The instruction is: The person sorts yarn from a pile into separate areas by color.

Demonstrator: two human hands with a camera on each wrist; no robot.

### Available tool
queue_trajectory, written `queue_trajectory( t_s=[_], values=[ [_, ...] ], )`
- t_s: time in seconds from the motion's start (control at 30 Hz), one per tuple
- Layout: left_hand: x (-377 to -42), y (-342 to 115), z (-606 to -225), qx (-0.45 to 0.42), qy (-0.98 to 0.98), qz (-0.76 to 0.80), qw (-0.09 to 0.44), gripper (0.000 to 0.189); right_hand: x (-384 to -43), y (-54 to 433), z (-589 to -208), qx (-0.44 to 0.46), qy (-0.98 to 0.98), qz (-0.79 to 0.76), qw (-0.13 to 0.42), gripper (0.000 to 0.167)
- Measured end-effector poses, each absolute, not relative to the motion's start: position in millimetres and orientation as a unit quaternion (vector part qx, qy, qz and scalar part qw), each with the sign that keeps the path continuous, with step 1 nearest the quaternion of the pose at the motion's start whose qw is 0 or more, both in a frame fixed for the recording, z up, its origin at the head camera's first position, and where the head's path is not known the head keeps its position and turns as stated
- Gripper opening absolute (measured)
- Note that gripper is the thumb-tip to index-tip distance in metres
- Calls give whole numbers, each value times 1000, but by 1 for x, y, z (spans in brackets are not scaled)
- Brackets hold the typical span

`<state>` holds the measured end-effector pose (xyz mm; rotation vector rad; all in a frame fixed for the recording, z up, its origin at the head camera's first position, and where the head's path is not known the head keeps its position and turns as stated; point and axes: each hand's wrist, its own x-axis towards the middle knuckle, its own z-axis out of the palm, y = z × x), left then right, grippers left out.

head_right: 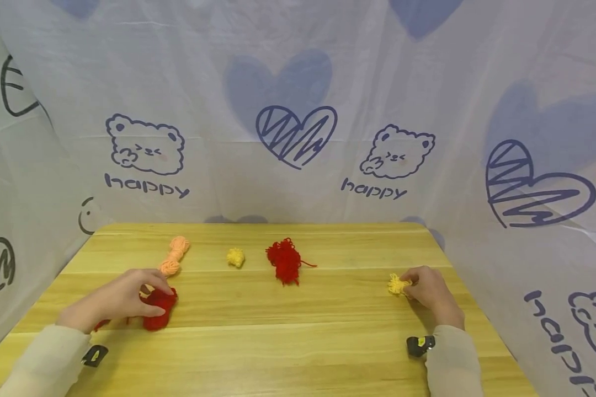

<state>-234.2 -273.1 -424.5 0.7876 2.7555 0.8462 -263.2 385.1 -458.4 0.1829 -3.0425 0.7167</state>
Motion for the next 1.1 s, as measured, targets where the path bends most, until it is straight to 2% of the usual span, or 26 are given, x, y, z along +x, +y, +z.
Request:
queue_trajectory(
  t_s=[0.47, 0.93, 1.1],
  values=[
    [-232, -285, -430, 227, 931, 271, 89, 33, -264, 385, -458, 57, -970, 235, -1, 23],
    [-234, -293, -438, 259, 918, 288, 87, 32, -260, 379, -447, 44, -970, 237, -27, 24],
    [-234, -292, -438, 262, 918, 285, 82, 32, -258, 380, -440, 55, -972, 230, -13, 22]
  ],
)
